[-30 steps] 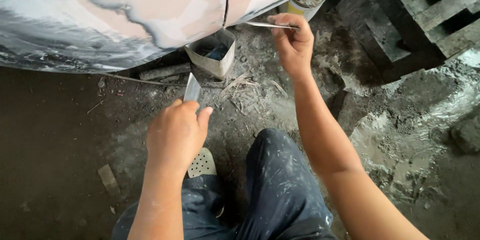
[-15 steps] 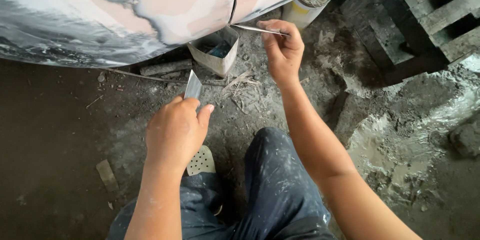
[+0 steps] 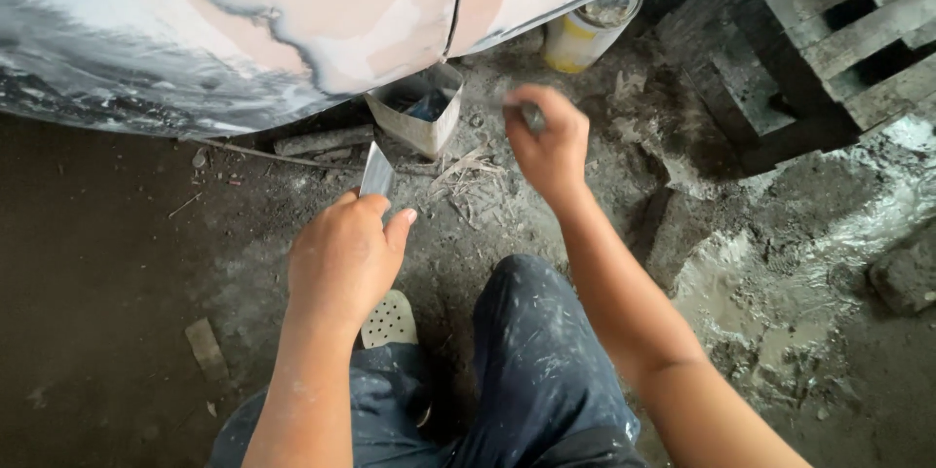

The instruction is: The person sands the side panel of a car using a sanding block, focusing on smoothing the surface around the wheel arch and lower body. They switch between different sanding blocks and move around the vehicle to reach different areas.

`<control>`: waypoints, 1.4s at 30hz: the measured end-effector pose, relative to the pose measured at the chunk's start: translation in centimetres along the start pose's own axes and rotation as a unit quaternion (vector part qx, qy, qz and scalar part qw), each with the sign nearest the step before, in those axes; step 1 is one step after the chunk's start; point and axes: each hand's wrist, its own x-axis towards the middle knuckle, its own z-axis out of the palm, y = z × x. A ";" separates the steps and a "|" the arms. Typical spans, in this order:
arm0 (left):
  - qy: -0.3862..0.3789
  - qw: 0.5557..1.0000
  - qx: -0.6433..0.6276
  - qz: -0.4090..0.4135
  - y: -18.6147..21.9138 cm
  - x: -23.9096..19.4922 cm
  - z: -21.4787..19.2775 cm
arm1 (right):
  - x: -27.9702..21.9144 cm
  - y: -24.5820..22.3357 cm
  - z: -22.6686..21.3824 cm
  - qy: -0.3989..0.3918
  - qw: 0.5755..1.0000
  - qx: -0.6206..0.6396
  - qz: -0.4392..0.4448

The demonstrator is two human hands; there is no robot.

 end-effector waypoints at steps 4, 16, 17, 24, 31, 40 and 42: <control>0.013 1.000 -0.007 0.014 0.2 0.1 0.2 | -2.1 -3.3 -2.2 -0.106 0.961 0.165 0.195; -0.036 0.997 0.060 -0.007 1.2 0.3 1.2 | -0.6 -7.4 0.6 0.023 0.987 0.074 0.139; -0.035 0.998 0.056 -0.005 1.3 0.3 1.2 | -0.6 -7.6 1.0 0.017 0.981 0.085 0.175; -0.037 0.998 0.048 -0.001 1.5 0.5 1.3 | -1.0 -6.3 4.1 0.054 0.985 0.105 0.128; -0.004 0.999 0.048 -0.002 0.5 0.6 1.2 | -5.6 -2.5 3.8 -0.199 0.943 0.048 0.262; 0.152 0.969 -0.165 0.104 0.9 2.0 4.9 | -7.3 -4.6 0.4 -0.222 0.657 0.582 0.424; 0.194 0.955 -0.183 0.130 1.4 2.2 5.6 | -6.9 -4.4 0.5 -0.171 0.634 0.610 0.444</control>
